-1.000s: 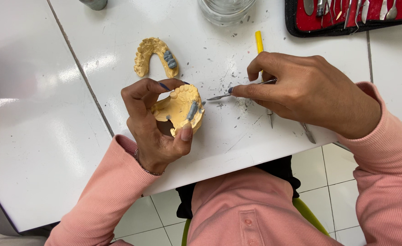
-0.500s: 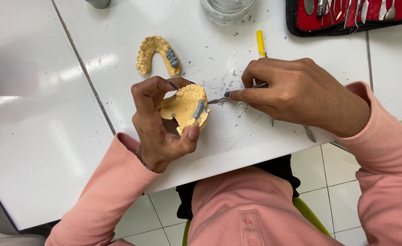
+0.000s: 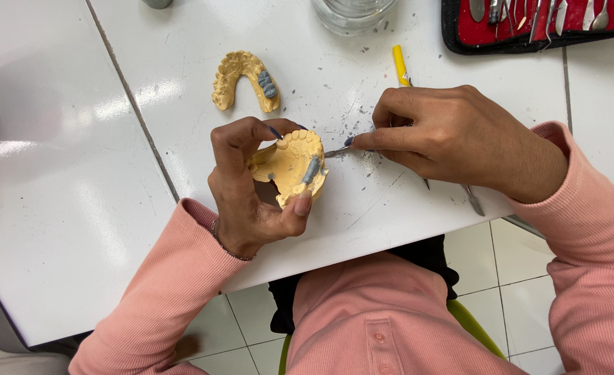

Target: The person holds a yellow dental stone cast of an upper arch and uses a metal wax carver to shape and smooth a gray material added along the ridge of the cast. They then pick up a second lower-arch cast with a metal partial denture framework, press and fit the framework onto the model, and return to carving the gray material on the upper cast.

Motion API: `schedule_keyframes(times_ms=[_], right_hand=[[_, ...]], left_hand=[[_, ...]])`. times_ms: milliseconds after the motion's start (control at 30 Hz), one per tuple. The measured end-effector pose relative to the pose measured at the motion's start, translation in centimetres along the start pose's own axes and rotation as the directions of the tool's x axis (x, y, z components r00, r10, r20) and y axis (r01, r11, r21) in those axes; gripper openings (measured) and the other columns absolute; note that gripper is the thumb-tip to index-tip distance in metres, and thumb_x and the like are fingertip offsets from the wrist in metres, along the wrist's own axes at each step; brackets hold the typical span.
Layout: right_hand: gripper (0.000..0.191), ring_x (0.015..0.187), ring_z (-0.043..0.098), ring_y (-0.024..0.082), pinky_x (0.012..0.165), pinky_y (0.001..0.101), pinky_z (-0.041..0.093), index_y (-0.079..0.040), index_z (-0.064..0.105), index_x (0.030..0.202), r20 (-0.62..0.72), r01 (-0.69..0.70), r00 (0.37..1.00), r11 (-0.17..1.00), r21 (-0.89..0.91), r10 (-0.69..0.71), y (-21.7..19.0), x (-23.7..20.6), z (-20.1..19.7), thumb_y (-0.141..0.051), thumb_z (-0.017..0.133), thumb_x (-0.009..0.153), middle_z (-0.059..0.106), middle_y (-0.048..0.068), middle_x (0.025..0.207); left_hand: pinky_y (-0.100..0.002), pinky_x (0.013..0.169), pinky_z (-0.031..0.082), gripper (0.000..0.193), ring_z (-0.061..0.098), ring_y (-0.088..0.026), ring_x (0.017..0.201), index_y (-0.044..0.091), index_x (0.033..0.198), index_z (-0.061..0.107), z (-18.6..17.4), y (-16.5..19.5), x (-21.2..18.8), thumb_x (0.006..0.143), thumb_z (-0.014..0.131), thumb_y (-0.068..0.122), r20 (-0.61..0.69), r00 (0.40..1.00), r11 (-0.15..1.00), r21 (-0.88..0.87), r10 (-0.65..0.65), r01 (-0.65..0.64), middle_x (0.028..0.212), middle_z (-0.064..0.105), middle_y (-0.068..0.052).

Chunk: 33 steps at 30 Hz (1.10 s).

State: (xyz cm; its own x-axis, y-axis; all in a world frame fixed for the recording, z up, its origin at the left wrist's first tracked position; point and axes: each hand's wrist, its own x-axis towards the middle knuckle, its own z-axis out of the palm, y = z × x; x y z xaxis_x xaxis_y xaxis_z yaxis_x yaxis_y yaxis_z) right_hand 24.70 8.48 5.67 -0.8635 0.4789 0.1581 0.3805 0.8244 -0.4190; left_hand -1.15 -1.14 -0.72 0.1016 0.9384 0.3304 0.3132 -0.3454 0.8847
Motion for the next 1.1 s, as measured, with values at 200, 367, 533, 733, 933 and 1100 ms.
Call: schedule_keyframes(times_ms=[200,367,533,733,933,1100], right_hand=[[0.025,0.069,0.064,0.015,0.056,0.0314,0.055,-0.014,0.079,0.109,-0.001,-0.013,1.0,1.0,0.004,0.013,0.04,-0.01,0.11,-0.009,0.079,0.084,0.063,0.002,0.085],[0.028,0.07,0.064,0.015,0.056,0.0309,0.055,-0.015,0.08,0.111,-0.001,-0.004,1.0,1.0,0.027,0.004,0.15,-0.02,0.11,-0.008,0.078,0.085,0.063,0.001,0.085],[0.029,0.069,0.064,0.015,0.056,0.0308,0.055,-0.016,0.08,0.111,0.003,-0.007,1.0,0.999,0.034,0.007,0.18,0.0,0.06,-0.006,0.078,0.083,0.064,0.001,0.085],[0.028,0.068,0.064,0.014,0.055,0.0308,0.054,-0.016,0.08,0.11,0.004,-0.017,1.0,0.999,0.046,0.017,0.17,-0.08,0.12,-0.006,0.079,0.083,0.064,0.001,0.085],[0.029,0.069,0.064,0.014,0.055,0.03,0.054,-0.015,0.08,0.109,0.002,-0.012,1.0,0.998,0.055,0.012,0.41,-0.07,0.17,-0.007,0.08,0.082,0.065,0.0,0.085],[0.03,0.068,0.064,0.015,0.057,0.0314,0.054,-0.014,0.08,0.111,-0.022,-0.008,1.0,0.999,0.045,0.008,0.27,0.17,-0.15,-0.007,0.081,0.083,0.065,0.001,0.086]], left_hand=[[-0.025,0.086,0.065,0.06,0.077,-0.019,0.099,0.005,0.125,0.033,-0.04,-0.03,0.03,0.096,0.071,0.042,0.01,1.0,1.0,0.028,0.008,-0.008,0.115,0.07,-0.019],[-0.026,0.086,0.065,0.06,0.077,-0.019,0.098,0.005,0.124,0.034,-0.18,-0.12,0.05,0.095,0.07,0.043,0.01,1.0,0.999,0.04,0.017,-0.018,0.115,0.071,-0.019],[-0.026,0.088,0.066,0.06,0.077,-0.02,0.101,0.005,0.125,0.034,-0.09,-0.07,0.11,0.096,0.07,0.044,0.015,1.0,1.0,0.026,0.017,-0.018,0.116,0.07,-0.02],[-0.026,0.088,0.066,0.061,0.078,-0.02,0.102,0.005,0.125,0.034,-0.15,-0.09,0.06,0.096,0.07,0.044,0.014,0.999,0.999,0.046,0.029,-0.029,0.117,0.07,-0.019],[-0.029,0.093,0.065,0.064,0.074,-0.022,0.105,0.008,0.13,0.03,-0.08,-0.37,0.01,0.096,0.071,0.044,-0.01,0.998,0.997,-0.044,0.063,-0.063,0.123,0.064,-0.021],[-0.04,0.106,0.064,0.07,0.065,-0.026,0.119,0.016,0.134,0.019,-0.67,-0.77,0.35,0.099,0.07,0.048,-0.078,0.99,0.986,-0.11,0.118,-0.126,0.141,0.047,-0.022]])
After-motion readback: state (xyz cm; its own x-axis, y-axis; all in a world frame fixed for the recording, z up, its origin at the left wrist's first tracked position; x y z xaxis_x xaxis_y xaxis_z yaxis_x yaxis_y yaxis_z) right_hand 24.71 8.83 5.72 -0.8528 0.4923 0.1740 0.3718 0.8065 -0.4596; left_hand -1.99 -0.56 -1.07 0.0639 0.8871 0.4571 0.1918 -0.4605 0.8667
